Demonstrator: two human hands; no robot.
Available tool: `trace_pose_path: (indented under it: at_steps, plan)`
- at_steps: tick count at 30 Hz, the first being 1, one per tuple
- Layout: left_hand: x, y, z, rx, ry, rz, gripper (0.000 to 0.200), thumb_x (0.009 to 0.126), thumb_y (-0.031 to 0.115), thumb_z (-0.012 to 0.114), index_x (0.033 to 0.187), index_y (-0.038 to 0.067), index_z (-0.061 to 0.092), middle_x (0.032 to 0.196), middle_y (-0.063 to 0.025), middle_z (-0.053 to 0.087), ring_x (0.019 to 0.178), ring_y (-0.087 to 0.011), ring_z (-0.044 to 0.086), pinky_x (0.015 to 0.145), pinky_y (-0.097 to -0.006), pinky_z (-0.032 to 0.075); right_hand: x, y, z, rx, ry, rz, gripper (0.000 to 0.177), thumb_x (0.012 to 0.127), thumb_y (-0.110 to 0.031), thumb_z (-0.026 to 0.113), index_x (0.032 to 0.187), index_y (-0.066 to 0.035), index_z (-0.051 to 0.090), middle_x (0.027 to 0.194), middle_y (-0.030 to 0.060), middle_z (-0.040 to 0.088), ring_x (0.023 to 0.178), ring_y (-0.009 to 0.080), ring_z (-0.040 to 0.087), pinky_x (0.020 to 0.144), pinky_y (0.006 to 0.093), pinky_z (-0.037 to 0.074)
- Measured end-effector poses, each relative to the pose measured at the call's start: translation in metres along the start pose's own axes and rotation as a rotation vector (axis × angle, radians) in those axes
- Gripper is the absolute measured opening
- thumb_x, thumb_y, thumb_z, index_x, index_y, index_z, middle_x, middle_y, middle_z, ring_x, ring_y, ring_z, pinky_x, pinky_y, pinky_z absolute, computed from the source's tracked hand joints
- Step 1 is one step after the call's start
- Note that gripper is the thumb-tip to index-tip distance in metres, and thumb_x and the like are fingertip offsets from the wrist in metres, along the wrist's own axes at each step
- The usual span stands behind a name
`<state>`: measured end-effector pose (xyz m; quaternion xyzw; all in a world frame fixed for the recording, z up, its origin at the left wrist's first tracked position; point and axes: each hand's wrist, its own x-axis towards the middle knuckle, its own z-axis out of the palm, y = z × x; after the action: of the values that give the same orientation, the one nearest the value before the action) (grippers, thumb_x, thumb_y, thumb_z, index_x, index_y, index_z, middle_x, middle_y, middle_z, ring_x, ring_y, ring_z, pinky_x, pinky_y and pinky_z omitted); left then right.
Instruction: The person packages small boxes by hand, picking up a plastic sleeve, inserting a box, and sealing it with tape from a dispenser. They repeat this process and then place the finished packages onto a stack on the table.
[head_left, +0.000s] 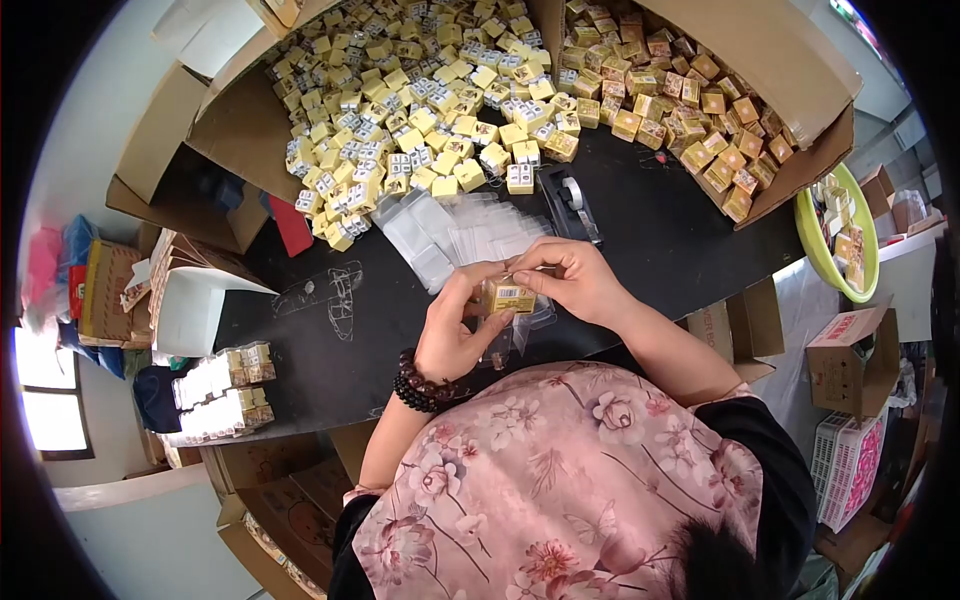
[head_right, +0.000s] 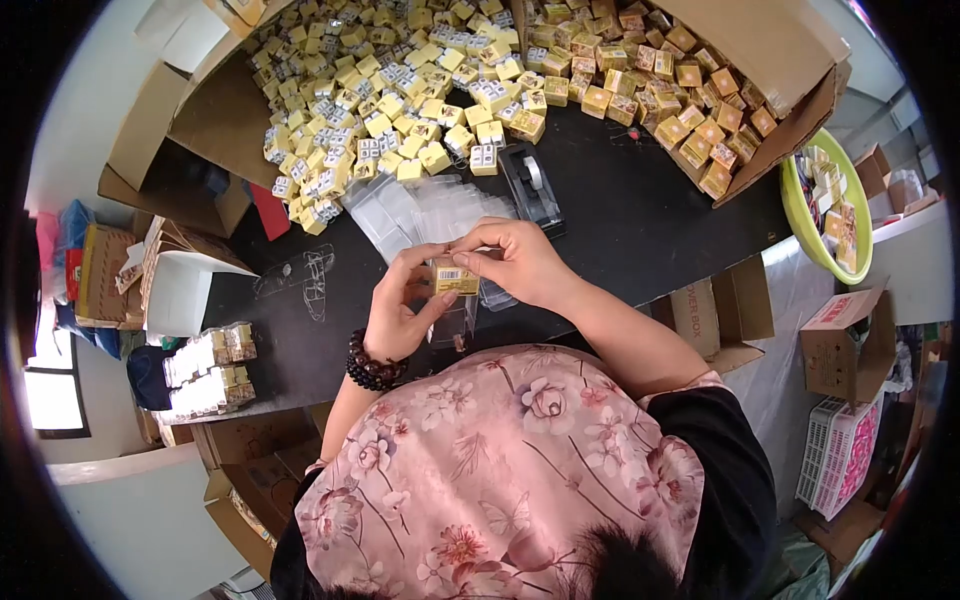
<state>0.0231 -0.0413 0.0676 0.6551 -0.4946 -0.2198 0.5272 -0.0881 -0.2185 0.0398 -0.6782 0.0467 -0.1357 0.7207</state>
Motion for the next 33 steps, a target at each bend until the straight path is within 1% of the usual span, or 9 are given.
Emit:
trace_pose_path:
  at_steps: [7,11,13,14,21,23,28,32,33]
  plan:
    - [0.003,-0.028,0.008,-0.292,0.009,-0.111,0.038,0.085,-0.003,0.068,0.119,0.005,0.052,0.124,-0.0098,0.054,0.086,-0.0115,0.062,0.071,-0.0243,0.055,-0.022,-0.008,-0.009,-0.175,-0.097,-0.108,0.022,0.092,0.001,0.056,0.112,0.001,0.065,0.113,0.0098,0.059,0.110,0.0166,0.056,0.091,0.0279,0.046]
    - [0.022,-0.049,0.026,-0.275,-0.241,-0.273,0.035,0.087,0.003,0.067,0.116,0.009,0.050,0.138,-0.0137,0.046,0.075,-0.0090,0.061,0.062,-0.0221,0.051,-0.038,0.037,-0.038,-0.406,0.630,0.042,0.028,0.092,-0.007,0.061,0.119,-0.004,0.060,0.108,0.0054,0.054,0.095,0.0122,0.056,0.080,0.0243,0.046]
    - [0.043,-0.064,0.039,-0.148,-0.379,-0.306,0.031,0.089,0.001,0.064,0.116,0.009,0.049,0.148,-0.0147,0.036,0.091,-0.0095,0.060,0.071,-0.0222,0.051,-0.035,0.061,-0.066,-0.388,0.726,0.138,0.024,0.092,-0.010,0.063,0.115,-0.006,0.062,0.105,0.0025,0.054,0.092,0.0096,0.055,0.076,0.0244,0.047]
    - [0.054,-0.080,0.049,-0.105,-0.417,-0.262,0.031,0.088,0.003,0.066,0.114,0.010,0.050,0.151,-0.0181,0.031,0.086,-0.0072,0.059,0.069,-0.0222,0.050,-0.035,0.063,-0.076,-0.051,0.650,0.382,0.020,0.092,-0.015,0.063,0.111,-0.008,0.064,0.101,0.0011,0.055,0.091,0.0087,0.055,0.075,0.0248,0.047]
    - [0.095,-0.079,0.091,-0.249,-0.604,-0.291,0.031,0.088,0.008,0.066,0.114,0.012,0.049,0.157,-0.0238,0.007,0.075,-0.0094,0.065,0.061,-0.0230,0.054,-0.033,0.059,-0.098,0.142,0.650,0.404,0.015,0.092,-0.015,0.063,0.102,-0.005,0.065,0.096,0.0023,0.059,0.095,0.0124,0.059,0.081,0.0291,0.053]
    - [0.101,-0.078,0.106,-0.252,-0.573,-0.228,0.030,0.086,0.007,0.067,0.111,0.012,0.050,0.154,-0.0327,0.011,0.068,-0.0070,0.064,0.059,-0.0234,0.052,-0.040,0.061,-0.114,0.274,0.590,0.429,0.013,0.091,-0.013,0.064,0.097,-0.001,0.065,0.094,0.0046,0.061,0.091,0.0154,0.062,0.081,0.0314,0.056]
    - [0.118,-0.080,0.132,-0.214,-0.678,-0.175,0.034,0.087,0.004,0.065,0.115,0.012,0.049,0.157,-0.0260,-0.011,0.083,-0.0143,0.069,0.064,-0.0249,0.057,-0.052,0.060,-0.134,0.418,0.712,0.407,0.010,0.089,-0.012,0.067,0.091,-0.002,0.066,0.091,0.0045,0.065,0.083,0.0158,0.064,0.076,0.0337,0.057]
    - [0.119,-0.078,0.143,-0.200,-0.699,-0.149,0.035,0.086,0.003,0.064,0.116,0.011,0.049,0.157,-0.0262,-0.010,0.084,-0.0161,0.070,0.065,-0.0256,0.057,-0.057,0.039,-0.134,0.517,0.750,0.338,0.008,0.090,-0.011,0.065,0.091,-0.003,0.065,0.087,0.0033,0.064,0.082,0.0144,0.063,0.076,0.0356,0.057]
    - [0.119,-0.075,0.144,-0.220,-0.686,-0.197,0.035,0.084,0.005,0.067,0.114,0.010,0.051,0.155,-0.0306,-0.004,0.112,-0.0195,0.049,0.068,-0.0265,0.056,-0.062,0.041,-0.134,0.519,0.756,0.339,0.008,0.090,-0.011,0.065,0.091,-0.003,0.065,0.087,0.0033,0.064,0.082,0.0144,0.063,0.076,0.0356,0.057]
